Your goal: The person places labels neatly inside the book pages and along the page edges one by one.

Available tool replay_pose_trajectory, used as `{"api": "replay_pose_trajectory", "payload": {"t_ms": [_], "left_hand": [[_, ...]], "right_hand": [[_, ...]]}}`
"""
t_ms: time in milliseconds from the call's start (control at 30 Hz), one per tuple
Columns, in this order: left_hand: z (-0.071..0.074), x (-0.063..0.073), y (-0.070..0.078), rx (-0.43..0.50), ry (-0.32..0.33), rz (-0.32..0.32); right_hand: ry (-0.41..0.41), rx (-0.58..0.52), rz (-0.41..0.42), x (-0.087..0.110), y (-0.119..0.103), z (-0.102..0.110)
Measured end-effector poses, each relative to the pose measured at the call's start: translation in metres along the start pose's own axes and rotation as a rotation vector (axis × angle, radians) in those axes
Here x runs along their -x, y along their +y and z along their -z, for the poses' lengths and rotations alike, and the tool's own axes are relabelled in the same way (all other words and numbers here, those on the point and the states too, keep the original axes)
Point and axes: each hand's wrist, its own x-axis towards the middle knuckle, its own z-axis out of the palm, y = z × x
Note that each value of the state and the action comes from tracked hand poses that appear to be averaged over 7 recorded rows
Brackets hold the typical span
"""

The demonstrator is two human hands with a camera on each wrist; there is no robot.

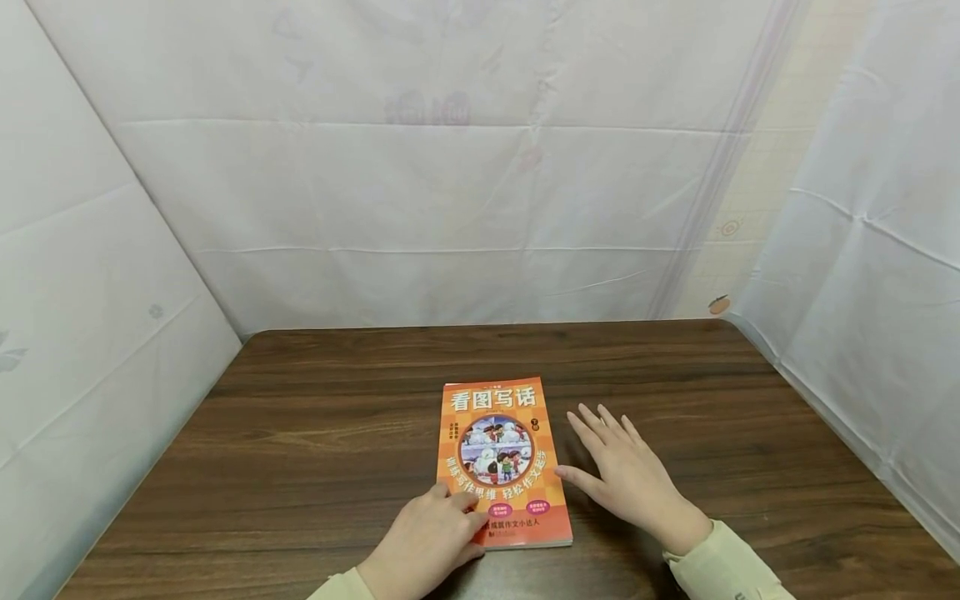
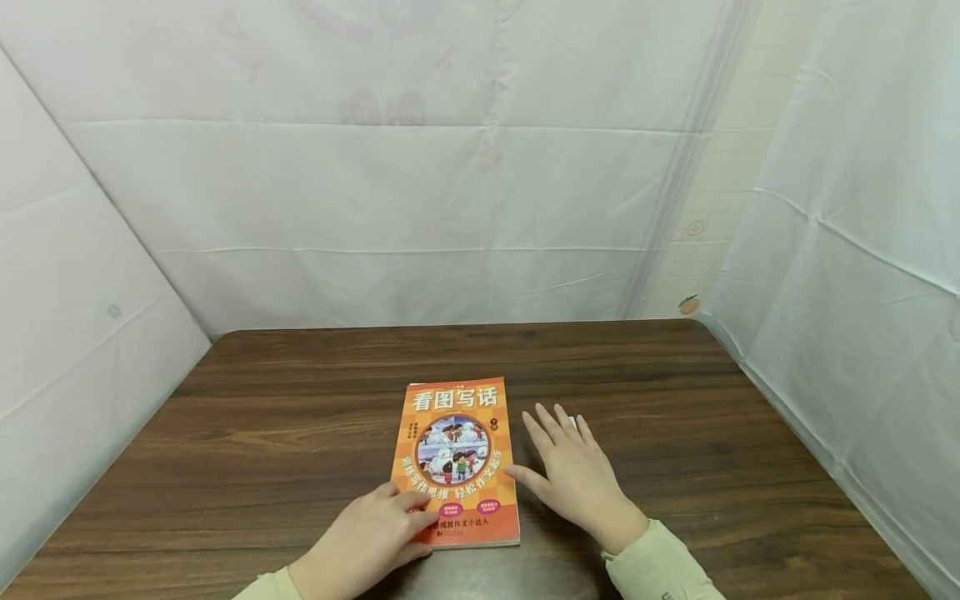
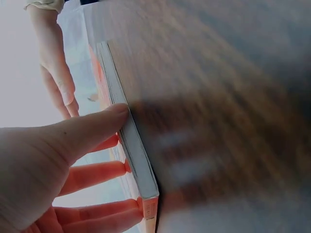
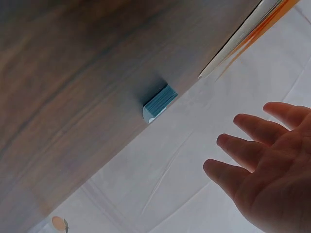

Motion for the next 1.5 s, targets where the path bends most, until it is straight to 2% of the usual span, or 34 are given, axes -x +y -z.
{"api": "replay_pose_trajectory", "payload": {"t_ms": [233, 500, 733, 1000, 1367, 1500], "left_hand": [[0.001, -0.001, -0.001, -0.035, 0.014, -0.061], [0.003, -0.001, -0.002, -0.046, 0.003, -0.078], [0.005, 0.000, -0.001, -0.006, 0.010, -0.085], [0.005, -0.001, 0.000, -0.030, 0.067, -0.130], [0.003, -0.001, -0.001, 0.032, 0.053, -0.119], [0.003, 0.000, -0.001, 0.060, 0.083, -0.124]], "right_hand": [[0.009, 0.002, -0.001, 0.001, 0.001, -0.001], [-0.003, 0.002, -0.001, 0.001, 0.002, -0.001], [-0.007, -0.008, -0.011, 0.001, 0.001, 0.000], [-0.002, -0.030, -0.018, -0.002, 0.001, 0.004], [-0.046, -0.107, -0.109, -0.006, -0.003, 0.011], [-0.069, -0.148, -0.143, -0.008, -0.004, 0.013]]}}
